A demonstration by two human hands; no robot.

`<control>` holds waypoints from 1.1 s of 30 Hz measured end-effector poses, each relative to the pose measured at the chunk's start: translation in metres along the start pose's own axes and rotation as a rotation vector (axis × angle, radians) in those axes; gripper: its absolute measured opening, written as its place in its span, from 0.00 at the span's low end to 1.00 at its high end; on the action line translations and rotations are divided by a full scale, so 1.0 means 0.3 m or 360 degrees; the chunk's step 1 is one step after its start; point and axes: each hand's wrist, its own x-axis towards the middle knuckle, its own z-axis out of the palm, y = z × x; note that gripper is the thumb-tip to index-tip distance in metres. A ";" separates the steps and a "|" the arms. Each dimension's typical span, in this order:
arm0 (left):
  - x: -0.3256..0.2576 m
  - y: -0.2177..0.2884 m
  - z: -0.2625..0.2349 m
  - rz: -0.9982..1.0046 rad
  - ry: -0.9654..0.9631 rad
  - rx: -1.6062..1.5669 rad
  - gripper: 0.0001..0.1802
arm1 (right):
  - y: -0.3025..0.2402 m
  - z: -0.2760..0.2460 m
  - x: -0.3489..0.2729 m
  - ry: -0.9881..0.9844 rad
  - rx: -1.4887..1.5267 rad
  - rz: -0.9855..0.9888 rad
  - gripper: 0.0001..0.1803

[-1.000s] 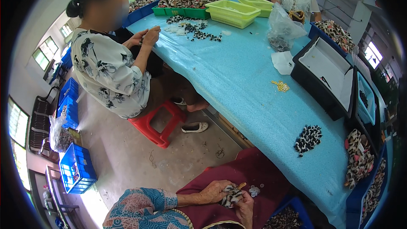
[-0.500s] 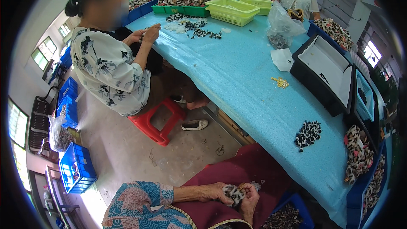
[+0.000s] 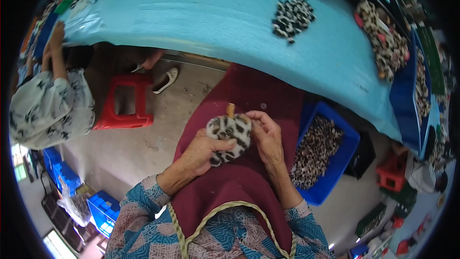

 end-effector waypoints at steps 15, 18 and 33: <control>0.044 -0.038 0.021 -0.0115 -0.0025 0.0077 0.24 | -0.057 0.000 -0.040 -0.0009 0.0222 0.0083 0.09; 0.049 -0.022 0.031 -0.0151 0.0001 0.0036 0.25 | -0.058 0.003 -0.022 0.0051 0.0401 0.0063 0.09; 0.083 -0.063 -0.029 -0.0019 0.0185 0.0084 0.16 | -0.414 -0.103 0.019 0.0370 -0.1125 -0.0789 0.05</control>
